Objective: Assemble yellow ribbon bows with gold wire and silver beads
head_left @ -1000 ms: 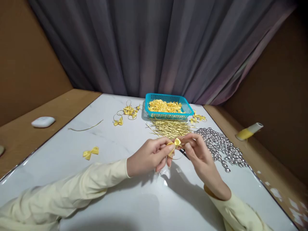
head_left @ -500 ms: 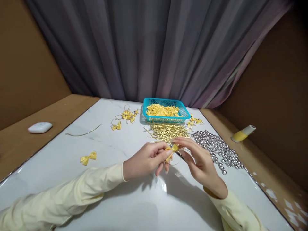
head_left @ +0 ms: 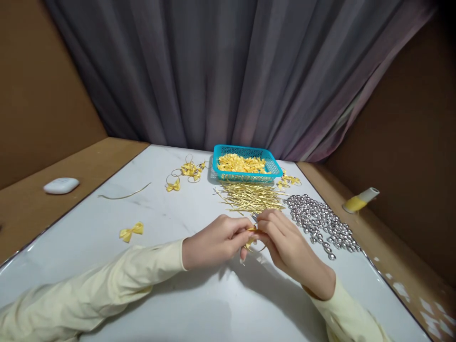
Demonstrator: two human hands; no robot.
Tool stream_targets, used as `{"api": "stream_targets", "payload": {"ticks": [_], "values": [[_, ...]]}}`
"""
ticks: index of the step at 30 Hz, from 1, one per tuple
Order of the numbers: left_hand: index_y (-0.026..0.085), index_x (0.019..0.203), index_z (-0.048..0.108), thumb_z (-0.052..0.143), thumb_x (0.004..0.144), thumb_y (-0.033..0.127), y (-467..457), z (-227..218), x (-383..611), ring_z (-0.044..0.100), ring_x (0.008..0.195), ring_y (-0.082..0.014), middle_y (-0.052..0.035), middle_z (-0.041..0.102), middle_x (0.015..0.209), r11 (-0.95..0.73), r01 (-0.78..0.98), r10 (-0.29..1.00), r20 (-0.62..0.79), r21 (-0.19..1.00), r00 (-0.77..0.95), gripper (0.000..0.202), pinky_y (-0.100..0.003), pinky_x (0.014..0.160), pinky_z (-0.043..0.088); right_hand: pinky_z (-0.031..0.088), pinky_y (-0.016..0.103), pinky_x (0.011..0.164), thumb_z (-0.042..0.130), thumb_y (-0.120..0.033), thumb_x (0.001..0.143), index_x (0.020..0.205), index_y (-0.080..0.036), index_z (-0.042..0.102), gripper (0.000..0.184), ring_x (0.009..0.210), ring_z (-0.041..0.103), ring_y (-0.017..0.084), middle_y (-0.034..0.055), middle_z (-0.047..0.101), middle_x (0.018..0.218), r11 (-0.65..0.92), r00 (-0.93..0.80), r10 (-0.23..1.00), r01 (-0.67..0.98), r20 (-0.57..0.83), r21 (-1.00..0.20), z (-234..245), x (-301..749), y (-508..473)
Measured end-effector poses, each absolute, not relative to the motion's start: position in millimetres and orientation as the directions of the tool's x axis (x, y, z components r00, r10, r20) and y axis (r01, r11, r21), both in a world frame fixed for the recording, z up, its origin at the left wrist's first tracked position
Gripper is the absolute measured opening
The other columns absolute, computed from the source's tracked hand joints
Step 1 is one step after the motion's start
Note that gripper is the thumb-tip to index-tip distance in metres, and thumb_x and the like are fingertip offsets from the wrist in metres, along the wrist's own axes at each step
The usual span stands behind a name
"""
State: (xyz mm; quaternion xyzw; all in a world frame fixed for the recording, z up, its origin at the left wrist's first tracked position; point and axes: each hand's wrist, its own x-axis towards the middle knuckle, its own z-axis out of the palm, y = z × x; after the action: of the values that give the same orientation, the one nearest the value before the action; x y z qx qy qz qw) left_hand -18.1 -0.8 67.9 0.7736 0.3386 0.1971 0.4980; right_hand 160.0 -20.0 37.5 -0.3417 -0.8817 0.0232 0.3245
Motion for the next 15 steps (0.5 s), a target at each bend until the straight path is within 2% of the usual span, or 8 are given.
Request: {"api": "stream_targets", "payload": {"ticks": [3, 7, 13, 15], "values": [[0.014, 0.062, 0.049, 0.041, 0.085, 0.028, 0.7, 65.5, -17.8, 0.040, 0.045, -0.0062, 0.0034, 0.052, 0.050, -0.177, 0.321, 0.699, -0.111, 0.930, 0.706, 0.027, -0.017, 0.045, 0.031, 0.040, 0.033, 0.066, 0.035, -0.010, 0.087, 0.083, -0.017, 0.046, 0.014, 0.079, 0.047, 0.020, 0.0094, 0.054, 0.086, 0.759, -0.571, 0.637, 0.582, 0.518, -0.291, 35.0, 159.0, -19.3], [0.015, 0.066, 0.046, 0.044, 0.083, 0.034, 3.1, 66.4, -17.7, 0.038, 0.043, -0.0055, 0.0053, 0.048, 0.049, 0.003, 0.290, 0.669, -0.218, 0.957, 0.711, 0.026, -0.017, 0.042, 0.029, 0.039, 0.032, 0.065, 0.035, -0.009, 0.086, 0.081, -0.018, 0.043, 0.013, 0.076, 0.048, 0.018, 0.0082, 0.052, 0.083, 0.755, -0.512, 0.646, 0.534, 0.565, -0.380, 29.3, 155.8, -18.7], [0.015, 0.066, 0.043, 0.044, 0.084, 0.028, 6.4, 68.0, -17.4, 0.029, 0.035, -0.0023, 0.0075, 0.044, 0.047, 0.197, 0.214, 0.582, -0.290, 0.957, 0.760, 0.022, -0.015, 0.035, 0.018, 0.038, 0.034, 0.066, 0.038, 0.000, 0.079, 0.081, -0.018, 0.045, 0.019, 0.076, 0.050, 0.018, 0.0075, 0.054, 0.081, 0.812, -0.403, 0.510, 0.519, 0.760, -0.269, 18.3, 152.1, -23.4], [0.014, 0.065, 0.043, 0.044, 0.084, 0.026, 6.7, 66.4, -16.9, 0.029, 0.034, -0.0020, 0.0076, 0.043, 0.047, 0.218, 0.210, 0.578, -0.300, 0.953, 0.759, 0.022, -0.016, 0.035, 0.017, 0.038, 0.034, 0.065, 0.039, 0.001, 0.078, 0.080, -0.018, 0.045, 0.020, 0.074, 0.050, 0.018, 0.0069, 0.053, 0.079, 0.811, -0.344, 0.493, 0.513, 0.799, -0.280, 18.0, 151.4, -25.1]]}}
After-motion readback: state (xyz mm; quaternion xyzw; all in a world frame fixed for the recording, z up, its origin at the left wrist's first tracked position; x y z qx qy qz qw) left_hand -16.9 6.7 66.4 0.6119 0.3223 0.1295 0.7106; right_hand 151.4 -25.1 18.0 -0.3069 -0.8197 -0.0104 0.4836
